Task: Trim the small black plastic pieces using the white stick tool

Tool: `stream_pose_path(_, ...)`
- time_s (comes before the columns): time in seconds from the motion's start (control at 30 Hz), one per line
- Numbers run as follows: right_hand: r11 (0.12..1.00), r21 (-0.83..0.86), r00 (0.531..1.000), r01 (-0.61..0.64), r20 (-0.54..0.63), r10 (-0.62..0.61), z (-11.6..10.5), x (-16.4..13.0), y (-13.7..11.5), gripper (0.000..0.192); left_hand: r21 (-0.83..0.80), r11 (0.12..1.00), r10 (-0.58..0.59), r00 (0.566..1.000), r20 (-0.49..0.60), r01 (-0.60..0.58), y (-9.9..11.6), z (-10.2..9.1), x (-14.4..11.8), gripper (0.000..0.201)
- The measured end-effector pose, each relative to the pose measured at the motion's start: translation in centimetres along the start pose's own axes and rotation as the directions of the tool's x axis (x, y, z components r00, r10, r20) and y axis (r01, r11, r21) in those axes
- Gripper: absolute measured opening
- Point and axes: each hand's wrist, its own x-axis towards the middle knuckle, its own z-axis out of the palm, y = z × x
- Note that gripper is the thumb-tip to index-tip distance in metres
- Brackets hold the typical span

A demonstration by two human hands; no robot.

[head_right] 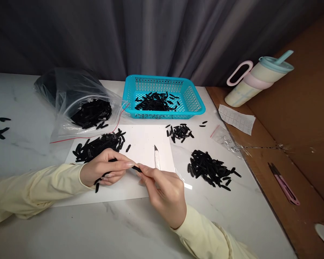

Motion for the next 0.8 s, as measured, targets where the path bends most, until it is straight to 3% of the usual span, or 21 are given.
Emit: stream_pose_path(0.8,1.0,-0.003,1.0,-0.016,0.002,0.016,-0.03,0.17,-0.07,0.02,-0.011,1.0,-0.023,0.999,-0.035,0.022,0.05,0.09,-0.1,0.027)
